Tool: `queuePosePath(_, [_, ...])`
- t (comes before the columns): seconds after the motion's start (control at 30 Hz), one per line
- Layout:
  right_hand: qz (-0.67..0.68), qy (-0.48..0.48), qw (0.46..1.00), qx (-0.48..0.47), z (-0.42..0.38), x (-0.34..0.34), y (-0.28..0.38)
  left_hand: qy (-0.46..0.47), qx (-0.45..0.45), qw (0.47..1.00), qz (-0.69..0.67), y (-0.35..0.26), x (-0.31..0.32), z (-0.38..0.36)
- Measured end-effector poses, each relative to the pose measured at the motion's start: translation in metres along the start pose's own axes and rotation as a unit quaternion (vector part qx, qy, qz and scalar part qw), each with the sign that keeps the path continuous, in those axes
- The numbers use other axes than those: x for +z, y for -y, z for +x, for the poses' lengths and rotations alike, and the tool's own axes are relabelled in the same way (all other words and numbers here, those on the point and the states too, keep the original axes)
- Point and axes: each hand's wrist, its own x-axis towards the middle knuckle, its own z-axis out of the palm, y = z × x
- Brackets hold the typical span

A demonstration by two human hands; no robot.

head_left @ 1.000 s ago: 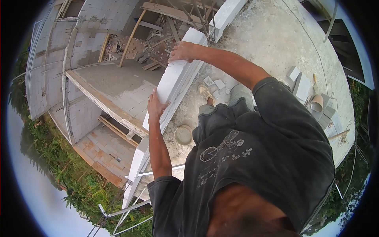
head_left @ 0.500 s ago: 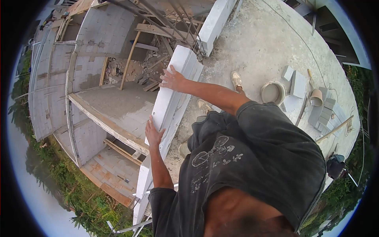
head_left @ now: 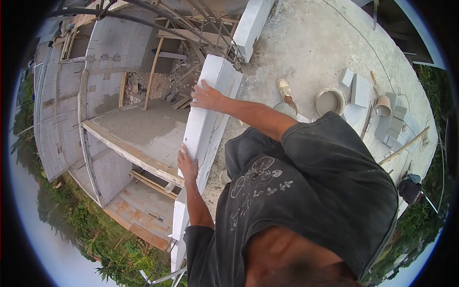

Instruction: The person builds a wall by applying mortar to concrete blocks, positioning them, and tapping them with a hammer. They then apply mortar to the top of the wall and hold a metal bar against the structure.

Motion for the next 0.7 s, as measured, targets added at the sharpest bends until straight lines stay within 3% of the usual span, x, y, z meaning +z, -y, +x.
queuePosePath(0.6, [0.030, 0.038, 0.999, -0.003, -0.005, -0.004, -0.007, -0.001, -0.011, 1.000, 0.000, -0.001, 0.001, -0.001])
queuePosePath(0.7, [0.030, 0.030, 0.999, -0.018, -0.008, -0.007, -0.015, -0.047, 0.020, 0.998, -0.038, 0.007, 0.000, -0.009])
